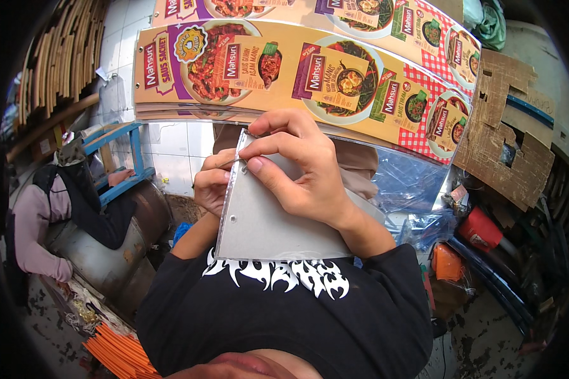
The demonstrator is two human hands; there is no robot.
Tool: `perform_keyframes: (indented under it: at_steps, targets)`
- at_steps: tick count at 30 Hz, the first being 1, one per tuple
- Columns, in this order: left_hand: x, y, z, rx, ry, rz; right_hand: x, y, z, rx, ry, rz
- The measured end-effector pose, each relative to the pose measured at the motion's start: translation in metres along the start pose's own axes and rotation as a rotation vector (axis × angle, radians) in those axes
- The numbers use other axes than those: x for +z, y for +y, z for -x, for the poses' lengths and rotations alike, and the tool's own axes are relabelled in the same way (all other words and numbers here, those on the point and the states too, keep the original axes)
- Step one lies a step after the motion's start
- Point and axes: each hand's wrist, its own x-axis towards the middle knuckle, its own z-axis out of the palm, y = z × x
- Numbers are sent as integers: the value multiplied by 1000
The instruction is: The person prepares a stack of sauce sachet packaging labels by hand, aligning the sheets and inserting a metal pin through pre-punched holes in the corners to secure the bundle.
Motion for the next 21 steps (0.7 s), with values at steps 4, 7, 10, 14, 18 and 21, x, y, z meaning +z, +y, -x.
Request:
perform_keyframes:
  at_steps: [4, 7, 10, 14, 18, 21]
  targets:
    - [2, 3, 5, -153, 40, 145, 2, -2, -1, -43, -16, -22]
    - [1, 4, 6, -378, 88, 328, 4, -3, 0, -44, -31, -39]
    - [2, 12, -7, -442, 124, 449, 3, -4, 2, -3, -76, -28]
    - [4, 14, -14, -414, 145, 396, 2, -5, 1, -8, -69, -12]
    - [4, 10, -22, -303, 144, 260, 3, -5, 0, -9, -57, -24]
    - [-1, 6, -28, -196, 114, 133, 4, -4, 1, -32, -66, -3]
